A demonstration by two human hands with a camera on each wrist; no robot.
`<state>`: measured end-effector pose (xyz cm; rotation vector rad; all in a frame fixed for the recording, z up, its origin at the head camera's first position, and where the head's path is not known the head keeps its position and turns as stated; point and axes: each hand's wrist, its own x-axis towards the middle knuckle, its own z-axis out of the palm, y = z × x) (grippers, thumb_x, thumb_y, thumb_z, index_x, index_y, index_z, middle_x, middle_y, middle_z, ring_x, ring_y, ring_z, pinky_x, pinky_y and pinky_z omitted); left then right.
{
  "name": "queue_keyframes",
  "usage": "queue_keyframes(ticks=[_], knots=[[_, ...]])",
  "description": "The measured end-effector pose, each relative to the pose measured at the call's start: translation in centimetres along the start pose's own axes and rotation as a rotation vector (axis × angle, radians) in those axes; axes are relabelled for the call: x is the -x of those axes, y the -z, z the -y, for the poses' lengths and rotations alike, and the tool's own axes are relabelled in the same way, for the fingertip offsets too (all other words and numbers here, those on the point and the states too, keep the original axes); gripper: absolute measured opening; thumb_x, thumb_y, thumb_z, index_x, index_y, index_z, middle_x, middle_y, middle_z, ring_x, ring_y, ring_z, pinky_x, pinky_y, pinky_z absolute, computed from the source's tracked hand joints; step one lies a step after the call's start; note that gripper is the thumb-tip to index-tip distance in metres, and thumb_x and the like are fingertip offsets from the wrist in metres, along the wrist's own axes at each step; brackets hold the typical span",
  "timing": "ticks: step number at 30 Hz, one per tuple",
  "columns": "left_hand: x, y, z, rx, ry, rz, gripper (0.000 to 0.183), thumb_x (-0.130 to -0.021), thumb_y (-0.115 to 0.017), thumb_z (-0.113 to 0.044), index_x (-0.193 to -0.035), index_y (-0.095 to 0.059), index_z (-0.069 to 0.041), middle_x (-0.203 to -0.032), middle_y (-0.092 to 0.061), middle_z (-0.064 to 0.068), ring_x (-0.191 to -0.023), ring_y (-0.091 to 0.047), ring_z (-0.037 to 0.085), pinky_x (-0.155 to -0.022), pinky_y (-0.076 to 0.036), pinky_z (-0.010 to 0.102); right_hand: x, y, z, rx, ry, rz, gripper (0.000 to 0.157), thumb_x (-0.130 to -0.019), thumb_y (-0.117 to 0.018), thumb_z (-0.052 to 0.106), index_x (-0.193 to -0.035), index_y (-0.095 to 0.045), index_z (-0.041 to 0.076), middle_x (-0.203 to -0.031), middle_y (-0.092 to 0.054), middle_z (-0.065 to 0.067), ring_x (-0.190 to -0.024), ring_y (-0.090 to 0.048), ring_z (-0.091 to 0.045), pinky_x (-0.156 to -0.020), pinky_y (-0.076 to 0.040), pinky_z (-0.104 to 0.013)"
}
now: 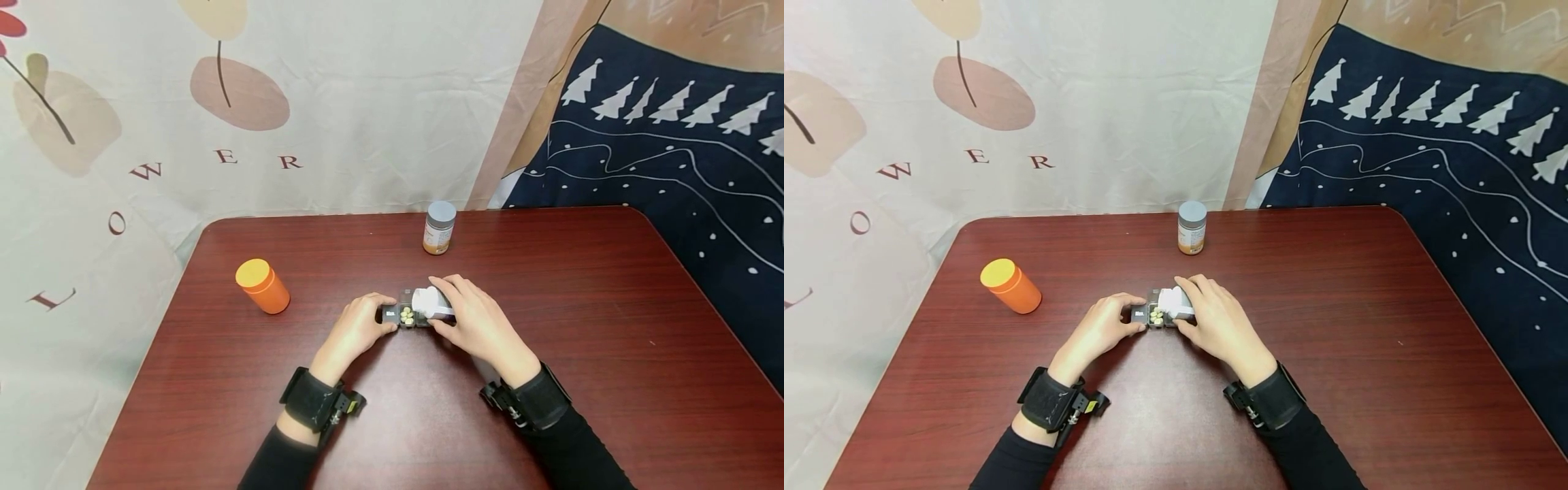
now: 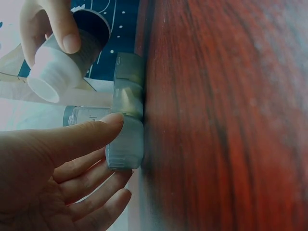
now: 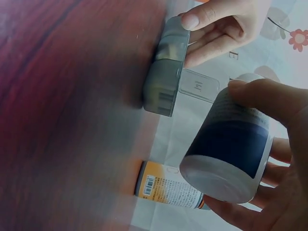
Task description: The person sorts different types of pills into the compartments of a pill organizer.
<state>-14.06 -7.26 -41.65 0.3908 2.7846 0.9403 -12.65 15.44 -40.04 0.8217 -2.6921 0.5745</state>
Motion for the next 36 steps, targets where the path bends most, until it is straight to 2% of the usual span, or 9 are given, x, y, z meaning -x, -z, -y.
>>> queue_keyframes(ticks=[6,12,15,21,27,36], knots=[[0.0,0.0,0.0,0.008,-0.004,-0.004,0.041,-0.084,-0.081,-0.015,-0.123,-0.07,-0.01,-0.128,-0.064,0.01,-0.12,-0.058,0.029,-0.1,-0.046,0.046,0.5,0.3,0.4,-0.128,-0.039,0.016,0.061,-0.077,-0.086,0.021,-0.13,-0.06,0.007,-0.119,-0.056,-0.003,-0.098,-0.059,-0.018,-0.082,-0.053,-0.037],[0.0,0.0,0.1,0.01,-0.005,-0.006,0.04,-0.084,-0.08,-0.015,-0.122,-0.07,-0.01,-0.127,-0.065,0.01,-0.12,-0.059,0.029,-0.099,-0.046,0.046,1.0,0.8,1.1,-0.249,-0.071,0.029,0.057,-0.078,-0.086,0.022,-0.128,-0.059,0.013,-0.12,-0.055,0.005,-0.097,-0.058,-0.011,-0.081,-0.053,-0.035],[0.0,0.0,0.0,0.007,-0.007,-0.006,0.04,-0.084,-0.081,-0.015,-0.122,-0.07,-0.01,-0.127,-0.065,0.01,-0.119,-0.059,0.029,-0.099,-0.047,0.046,1.3,1.1,1.3,-0.274,-0.066,0.024,0.056,-0.078,-0.086,0.024,-0.127,-0.059,0.016,-0.118,-0.057,0.007,-0.095,-0.057,-0.009,-0.079,-0.052,-0.034],[0.1,0.1,0.0,0.01,-0.002,-0.004,0.039,-0.084,-0.081,-0.015,-0.122,-0.07,-0.01,-0.126,-0.065,0.009,-0.119,-0.059,0.029,-0.098,-0.047,0.047,1.5,1.0,1.7,-0.255,-0.021,0.027,0.058,-0.074,-0.088,0.035,-0.124,-0.062,0.019,-0.112,-0.062,0.008,-0.097,-0.057,-0.009,-0.081,-0.051,-0.035],[0.1,0.0,0.1,-0.002,-0.024,-0.01,0.039,-0.084,-0.081,-0.015,-0.121,-0.07,-0.009,-0.125,-0.065,0.01,-0.119,-0.059,0.029,-0.099,-0.047,0.047,1.6,0.4,2.3,-0.267,-0.019,0.103,0.061,-0.071,-0.089,0.04,-0.122,-0.065,0.018,-0.112,-0.064,0.007,-0.1,-0.06,-0.011,-0.083,-0.052,-0.035],[0.2,0.1,-0.2,-0.023,-0.028,-0.014,0.039,-0.083,-0.081,-0.015,-0.12,-0.07,-0.008,-0.124,-0.066,0.011,-0.117,-0.06,0.029,-0.098,-0.047,0.048,1.7,-0.3,2.8,-0.354,-0.045,0.248,0.058,-0.075,-0.088,0.028,-0.124,-0.06,0.016,-0.114,-0.063,0.005,-0.101,-0.059,-0.007,-0.087,-0.052,-0.034]])
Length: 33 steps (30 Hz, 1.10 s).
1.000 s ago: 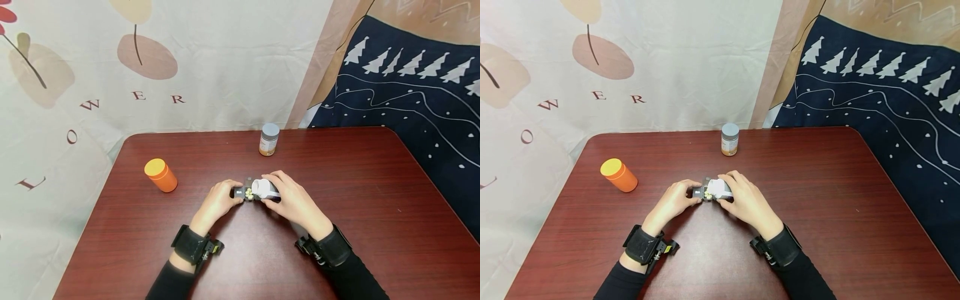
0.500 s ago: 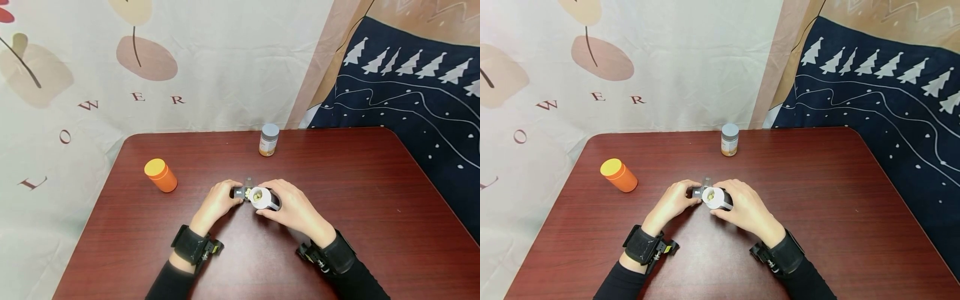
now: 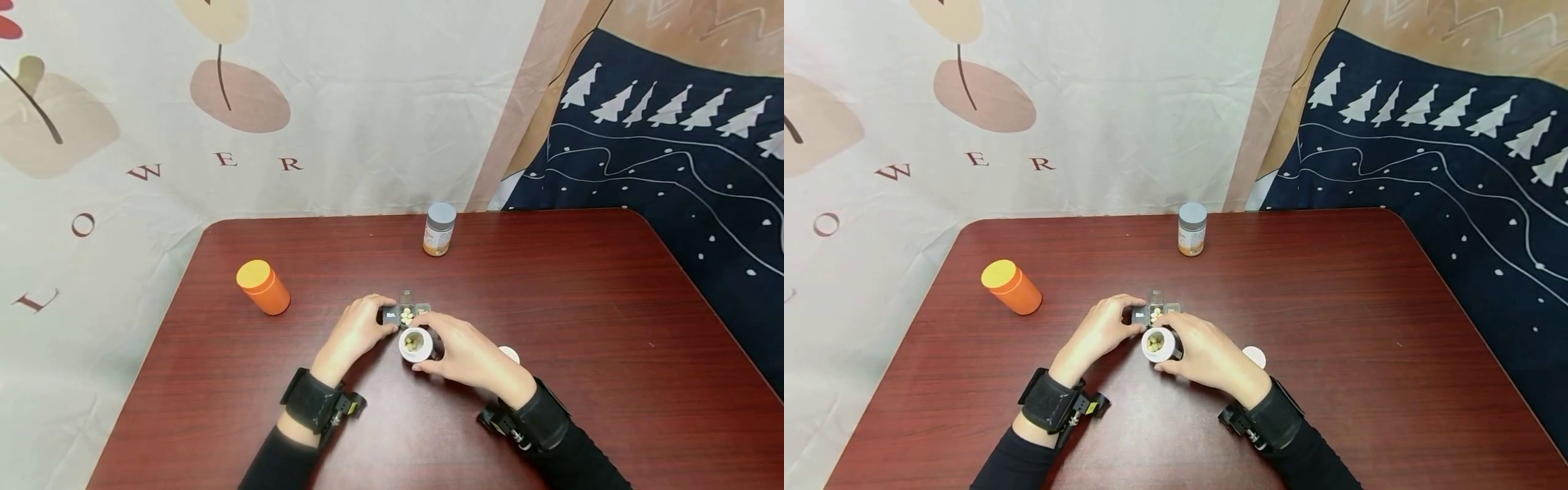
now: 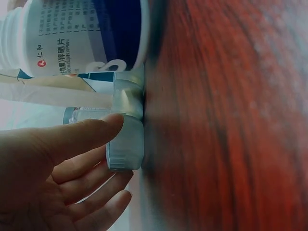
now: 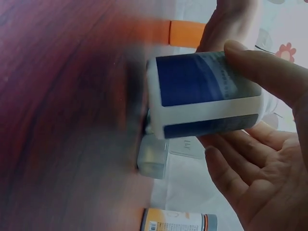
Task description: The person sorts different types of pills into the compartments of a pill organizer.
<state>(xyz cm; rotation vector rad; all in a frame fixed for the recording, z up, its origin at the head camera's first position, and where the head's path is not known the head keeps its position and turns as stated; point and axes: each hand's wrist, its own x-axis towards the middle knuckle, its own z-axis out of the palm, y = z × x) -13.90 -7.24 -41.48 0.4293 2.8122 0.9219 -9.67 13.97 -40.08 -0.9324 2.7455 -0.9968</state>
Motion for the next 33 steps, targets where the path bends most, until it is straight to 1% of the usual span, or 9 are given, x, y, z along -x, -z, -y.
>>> queue_keyframes(ticks=[3,7,11,18,20,23,26,30,33], knots=[[0.0,0.0,-0.1,-0.019,-0.005,-0.001,0.039,-0.084,-0.08,-0.015,-0.121,-0.07,-0.008,-0.125,-0.065,0.011,-0.118,-0.06,0.029,-0.098,-0.047,0.048,0.0,-0.1,0.0,-0.023,-0.004,0.021,0.057,-0.076,-0.088,0.026,-0.124,-0.059,0.016,-0.115,-0.064,0.003,-0.1,-0.06,-0.008,-0.086,-0.052,-0.034],[0.0,-0.1,-0.3,-0.029,-0.006,-0.005,0.04,-0.084,-0.08,-0.015,-0.122,-0.069,-0.007,-0.126,-0.064,0.012,-0.119,-0.059,0.03,-0.099,-0.047,0.047,0.1,-0.1,0.0,-0.03,-0.011,0.033,0.056,-0.076,-0.087,0.025,-0.124,-0.058,0.018,-0.115,-0.063,0.004,-0.098,-0.06,-0.009,-0.084,-0.052,-0.033],[0.0,-0.2,-0.3,-0.034,-0.004,-0.008,0.041,-0.084,-0.08,-0.015,-0.122,-0.068,-0.007,-0.127,-0.064,0.011,-0.118,-0.059,0.03,-0.098,-0.047,0.047,0.2,0.0,-0.1,-0.036,-0.023,0.05,0.057,-0.077,-0.087,0.025,-0.125,-0.057,0.016,-0.117,-0.062,0.004,-0.099,-0.061,-0.01,-0.085,-0.052,-0.033],[0.1,-0.2,-0.4,-0.039,0.004,-0.003,0.044,-0.084,-0.08,-0.017,-0.125,-0.067,-0.008,-0.129,-0.063,0.011,-0.119,-0.059,0.029,-0.097,-0.048,0.048,0.3,0.0,-0.2,0.005,-0.023,0.051,0.059,-0.078,-0.087,0.03,-0.127,-0.057,0.018,-0.119,-0.062,0.004,-0.099,-0.06,-0.008,-0.084,-0.052,-0.034],[0.1,-0.1,-0.5,-0.038,0.011,-0.002,0.046,-0.084,-0.08,-0.017,-0.126,-0.066,-0.008,-0.13,-0.062,0.011,-0.12,-0.059,0.03,-0.097,-0.047,0.049,0.3,0.0,-0.2,0.016,-0.02,0.048,0.06,-0.077,-0.087,0.031,-0.127,-0.057,0.017,-0.119,-0.062,0.004,-0.1,-0.06,-0.008,-0.085,-0.052,-0.035],[0.3,0.1,-0.6,-0.052,0.015,-0.013,0.047,-0.084,-0.08,-0.018,-0.127,-0.065,-0.008,-0.13,-0.062,0.01,-0.119,-0.059,0.031,-0.095,-0.048,0.051,0.3,0.0,-0.2,0.027,-0.018,0.049,0.062,-0.076,-0.087,0.031,-0.128,-0.058,0.014,-0.12,-0.062,0.003,-0.102,-0.06,-0.008,-0.086,-0.052,-0.036],[0.5,0.5,-0.8,-0.077,0.018,-0.03,0.047,-0.084,-0.08,-0.018,-0.128,-0.065,-0.009,-0.129,-0.063,0.009,-0.117,-0.06,0.03,-0.094,-0.049,0.051,0.2,0.0,-0.2,0.044,-0.014,0.048,0.063,-0.076,-0.087,0.032,-0.129,-0.058,0.014,-0.12,-0.062,0.003,-0.103,-0.06,-0.009,-0.087,-0.052,-0.036],[0.9,1.1,-0.9,-0.101,0.012,-0.057,0.047,-0.084,-0.08,-0.018,-0.128,-0.065,-0.009,-0.127,-0.064,0.008,-0.118,-0.059,0.028,-0.095,-0.049,0.048,0.1,0.0,-0.2,0.071,0.003,0.042,0.064,-0.075,-0.088,0.031,-0.13,-0.058,0.015,-0.121,-0.063,0.002,-0.106,-0.062,-0.012,-0.089,-0.052,-0.038],[1.3,1.3,-0.8,-0.114,0.001,-0.082,0.046,-0.085,-0.079,-0.016,-0.128,-0.065,-0.008,-0.127,-0.064,0.009,-0.119,-0.058,0.028,-0.096,-0.048,0.048,0.1,0.0,-0.3,0.088,0.019,0.043,0.067,-0.076,-0.088,0.03,-0.133,-0.057,0.013,-0.124,-0.063,-0.001,-0.111,-0.062,-0.016,-0.091,-0.051,-0.04]])
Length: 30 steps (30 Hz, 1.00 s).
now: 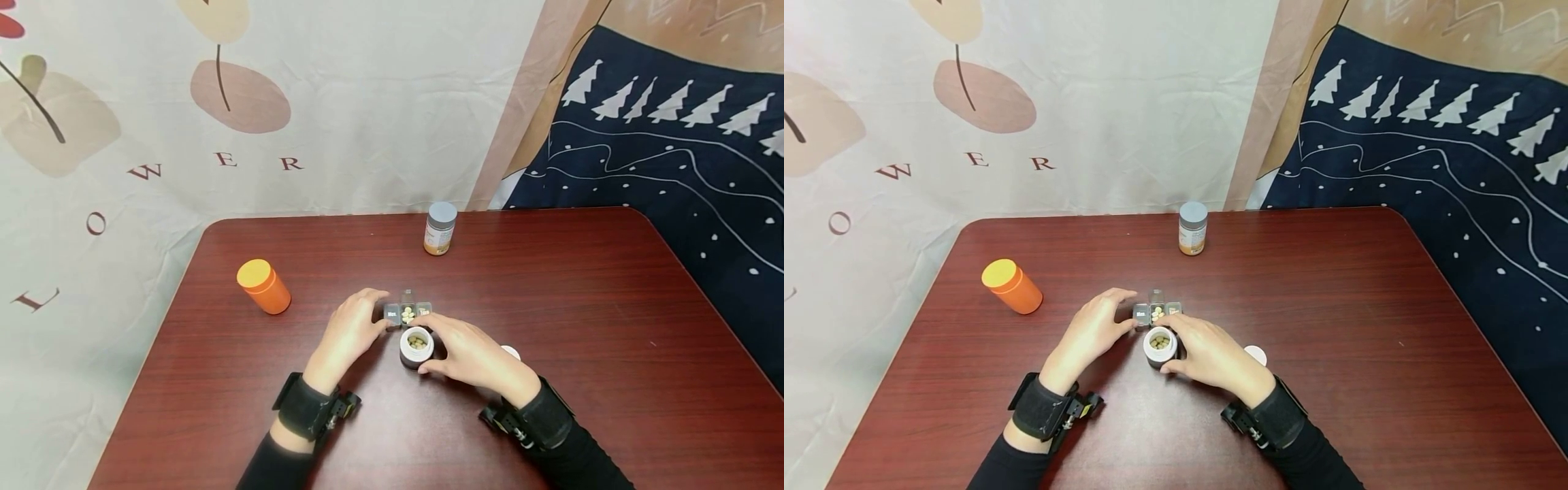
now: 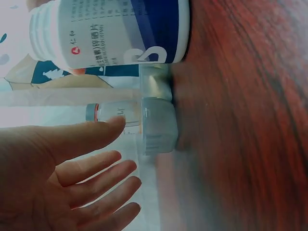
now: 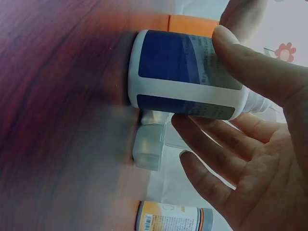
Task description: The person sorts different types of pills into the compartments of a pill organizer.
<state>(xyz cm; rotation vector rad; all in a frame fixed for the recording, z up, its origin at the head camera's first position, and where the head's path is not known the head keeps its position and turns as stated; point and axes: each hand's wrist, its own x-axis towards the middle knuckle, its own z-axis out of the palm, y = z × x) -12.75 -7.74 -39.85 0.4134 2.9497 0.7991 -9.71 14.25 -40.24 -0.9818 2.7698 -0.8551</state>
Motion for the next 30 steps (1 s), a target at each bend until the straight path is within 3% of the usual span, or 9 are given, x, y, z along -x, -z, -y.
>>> queue_keyframes(ticks=[7,11,16,22,30], knots=[[1.7,0.1,0.0,-0.035,-0.037,-0.037,0.047,-0.087,-0.077,-0.015,-0.131,-0.062,-0.008,-0.128,-0.063,0.008,-0.12,-0.057,0.029,-0.093,-0.049,0.051,1.2,0.4,-0.9,0.042,0.0,-0.003,0.072,-0.078,-0.086,0.027,-0.14,-0.053,0.01,-0.125,-0.063,-0.004,-0.113,-0.061,-0.02,-0.094,-0.05,-0.042],[2.9,0.0,-0.2,-0.016,-0.072,-0.018,0.052,-0.085,-0.078,-0.015,-0.133,-0.061,-0.009,-0.13,-0.062,0.007,-0.121,-0.057,0.028,-0.095,-0.049,0.051,2.6,0.9,-2.2,0.091,-0.003,-0.014,0.068,-0.078,-0.086,0.026,-0.138,-0.056,0.01,-0.126,-0.062,-0.002,-0.116,-0.058,-0.021,-0.098,-0.047,-0.044],[3.6,-0.4,-0.6,0.056,-0.093,0.055,0.064,-0.08,-0.082,-0.016,-0.138,-0.056,-0.009,-0.136,-0.058,0.011,-0.125,-0.055,0.029,-0.102,-0.045,0.049,4.8,1.9,-4.1,0.146,-0.029,-0.04,0.066,-0.077,-0.086,0.023,-0.136,-0.058,0.01,-0.128,-0.062,-0.004,-0.118,-0.057,-0.024,-0.099,-0.046,-0.047],[3.9,-1.2,-1.0,0.223,-0.124,0.138,0.075,-0.077,-0.086,-0.021,-0.142,-0.05,-0.009,-0.136,-0.059,0.008,-0.125,-0.055,0.028,-0.102,-0.044,0.049,7.3,3.0,-6.1,0.198,-0.087,-0.046,0.063,-0.076,-0.087,0.019,-0.133,-0.06,0.009,-0.126,-0.062,-0.007,-0.117,-0.057,-0.027,-0.097,-0.046,-0.052],[4.1,-1.8,-1.4,0.29,-0.131,0.123,0.069,-0.078,-0.086,-0.025,-0.139,-0.055,-0.011,-0.135,-0.06,0.006,-0.123,-0.056,0.026,-0.099,-0.046,0.05,8.9,3.5,-6.6,0.237,-0.098,-0.011,0.057,-0.072,-0.089,0.02,-0.124,-0.067,0.01,-0.12,-0.064,-0.004,-0.11,-0.061,-0.028,-0.092,-0.049,-0.051]])
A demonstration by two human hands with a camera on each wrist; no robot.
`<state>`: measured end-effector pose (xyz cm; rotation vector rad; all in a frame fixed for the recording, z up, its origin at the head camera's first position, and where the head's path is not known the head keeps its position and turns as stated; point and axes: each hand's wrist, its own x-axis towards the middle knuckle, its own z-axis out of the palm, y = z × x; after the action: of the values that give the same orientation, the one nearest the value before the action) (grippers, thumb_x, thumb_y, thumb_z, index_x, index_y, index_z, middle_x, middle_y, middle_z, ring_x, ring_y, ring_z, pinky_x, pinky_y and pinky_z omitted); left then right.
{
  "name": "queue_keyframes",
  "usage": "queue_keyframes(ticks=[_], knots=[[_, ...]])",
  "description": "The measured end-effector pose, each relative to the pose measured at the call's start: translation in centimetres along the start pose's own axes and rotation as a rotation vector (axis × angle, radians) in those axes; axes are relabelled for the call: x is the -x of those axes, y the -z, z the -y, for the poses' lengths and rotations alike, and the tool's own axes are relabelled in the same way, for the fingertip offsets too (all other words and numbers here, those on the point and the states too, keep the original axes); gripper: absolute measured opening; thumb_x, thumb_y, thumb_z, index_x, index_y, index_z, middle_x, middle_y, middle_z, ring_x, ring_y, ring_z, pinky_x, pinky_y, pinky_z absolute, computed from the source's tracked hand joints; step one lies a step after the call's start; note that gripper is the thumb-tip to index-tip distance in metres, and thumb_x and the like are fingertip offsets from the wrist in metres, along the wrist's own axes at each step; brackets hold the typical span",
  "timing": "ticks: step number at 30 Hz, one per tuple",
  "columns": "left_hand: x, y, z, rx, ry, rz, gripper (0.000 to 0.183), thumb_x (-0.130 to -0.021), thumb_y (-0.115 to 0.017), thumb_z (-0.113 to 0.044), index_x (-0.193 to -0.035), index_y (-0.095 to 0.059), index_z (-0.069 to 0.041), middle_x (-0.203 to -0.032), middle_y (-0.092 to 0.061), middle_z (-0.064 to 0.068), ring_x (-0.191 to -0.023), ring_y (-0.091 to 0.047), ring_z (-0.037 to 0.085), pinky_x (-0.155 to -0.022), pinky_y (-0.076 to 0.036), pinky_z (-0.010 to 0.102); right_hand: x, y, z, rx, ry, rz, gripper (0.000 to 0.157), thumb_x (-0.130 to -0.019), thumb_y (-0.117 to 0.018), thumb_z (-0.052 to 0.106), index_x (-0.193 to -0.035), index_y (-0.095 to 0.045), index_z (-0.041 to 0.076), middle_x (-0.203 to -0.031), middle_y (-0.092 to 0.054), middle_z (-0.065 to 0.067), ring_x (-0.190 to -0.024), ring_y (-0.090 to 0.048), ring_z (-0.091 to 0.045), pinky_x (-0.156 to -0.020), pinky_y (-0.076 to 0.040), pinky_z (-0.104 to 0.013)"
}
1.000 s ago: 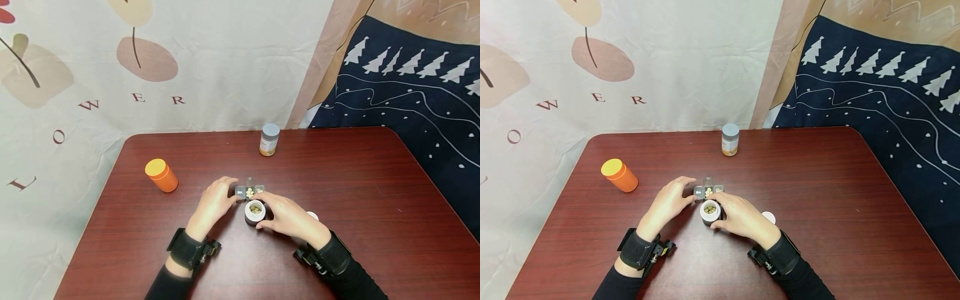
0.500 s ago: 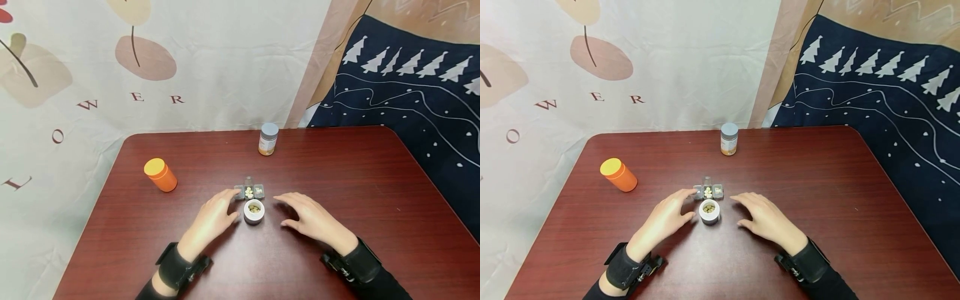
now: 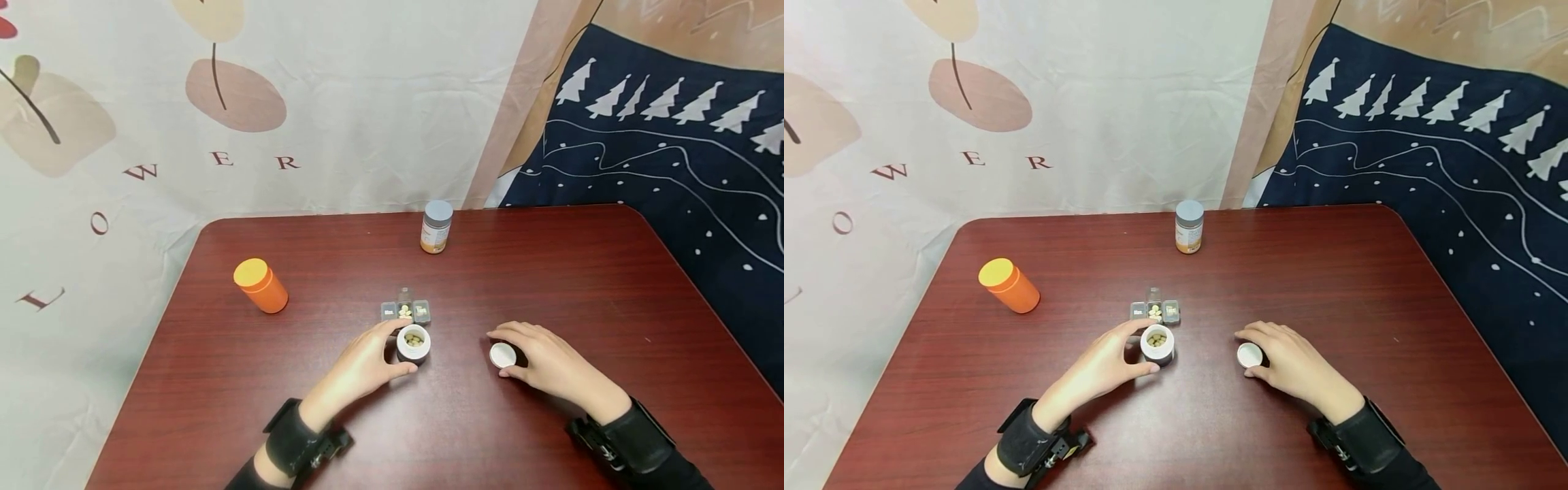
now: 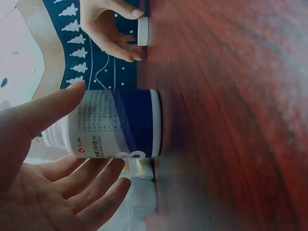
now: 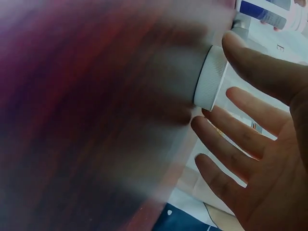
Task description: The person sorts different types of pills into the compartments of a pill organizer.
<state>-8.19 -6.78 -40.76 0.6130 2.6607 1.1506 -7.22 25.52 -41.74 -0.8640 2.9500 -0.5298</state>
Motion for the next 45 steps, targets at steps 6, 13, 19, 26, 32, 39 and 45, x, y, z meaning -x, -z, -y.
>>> queue_keyframes(ticks=[6,13,19,26,32,39,45], knots=[[-0.1,-0.2,-0.2,0.01,0.039,-0.016,0.064,-0.081,-0.084,-0.027,-0.137,-0.057,-0.014,-0.133,-0.061,0.004,-0.12,-0.058,0.025,-0.097,-0.046,0.05,0.1,-0.1,-0.2,0.033,0.063,-0.017,0.045,-0.069,-0.09,0.016,-0.11,-0.072,0.008,-0.107,-0.065,0.001,-0.098,-0.063,-0.021,-0.084,-0.053,-0.043],[-0.3,-0.4,0.1,0.0,0.025,-0.017,0.064,-0.079,-0.085,-0.026,-0.136,-0.058,-0.013,-0.132,-0.062,0.006,-0.12,-0.058,0.025,-0.097,-0.047,0.05,0.0,0.1,-0.2,0.024,0.084,-0.013,0.042,-0.07,-0.089,0.008,-0.108,-0.072,0.007,-0.104,-0.064,0.003,-0.096,-0.063,-0.017,-0.081,-0.054,-0.039],[-0.3,-0.4,0.1,-0.012,0.033,-0.013,0.063,-0.079,-0.084,-0.029,-0.134,-0.059,-0.012,-0.131,-0.063,0.005,-0.119,-0.058,0.025,-0.096,-0.047,0.049,-0.3,0.2,0.1,-0.021,0.06,-0.02,0.046,-0.074,-0.084,0.003,-0.116,-0.066,0.011,-0.107,-0.064,0.003,-0.1,-0.061,-0.015,-0.083,-0.054,-0.04],[-0.4,-0.5,0.1,-0.008,0.032,-0.015,0.061,-0.078,-0.085,-0.028,-0.131,-0.061,-0.011,-0.128,-0.064,0.005,-0.116,-0.06,0.025,-0.095,-0.048,0.048,-2.1,0.1,1.2,-0.087,0.089,-0.057,0.042,-0.081,-0.077,0.006,-0.121,-0.068,0.014,-0.111,-0.058,0.005,-0.094,-0.057,-0.009,-0.077,-0.053,-0.033],[-0.4,-0.4,0.1,0.009,0.012,-0.022,0.061,-0.078,-0.086,-0.026,-0.131,-0.061,-0.009,-0.127,-0.065,0.008,-0.117,-0.06,0.027,-0.098,-0.047,0.047,-4.4,0.0,3.3,-0.2,0.078,-0.098,0.033,-0.088,-0.073,0.013,-0.119,-0.064,0.012,-0.117,-0.056,0.005,-0.1,-0.059,-0.01,-0.082,-0.054,-0.036],[-0.4,-0.4,0.2,0.011,-0.002,-0.022,0.059,-0.079,-0.085,-0.025,-0.13,-0.062,-0.007,-0.125,-0.066,0.008,-0.116,-0.061,0.026,-0.097,-0.048,0.046,-6.5,-0.1,5.4,-0.332,0.075,-0.227,0.038,-0.087,-0.074,0.008,-0.118,-0.053,0.011,-0.116,-0.058,0.004,-0.103,-0.059,-0.012,-0.087,-0.053,-0.039],[-0.5,-0.4,0.3,0.005,-0.004,-0.022,0.058,-0.079,-0.085,-0.025,-0.129,-0.062,-0.007,-0.126,-0.065,0.009,-0.116,-0.061,0.026,-0.097,-0.048,0.045,-7.6,-0.5,6.7,-0.388,0.134,-0.329,0.049,-0.089,-0.073,0.009,-0.135,-0.057,0.011,-0.126,-0.058,0.002,-0.112,-0.057,-0.013,-0.094,-0.048,-0.035]])
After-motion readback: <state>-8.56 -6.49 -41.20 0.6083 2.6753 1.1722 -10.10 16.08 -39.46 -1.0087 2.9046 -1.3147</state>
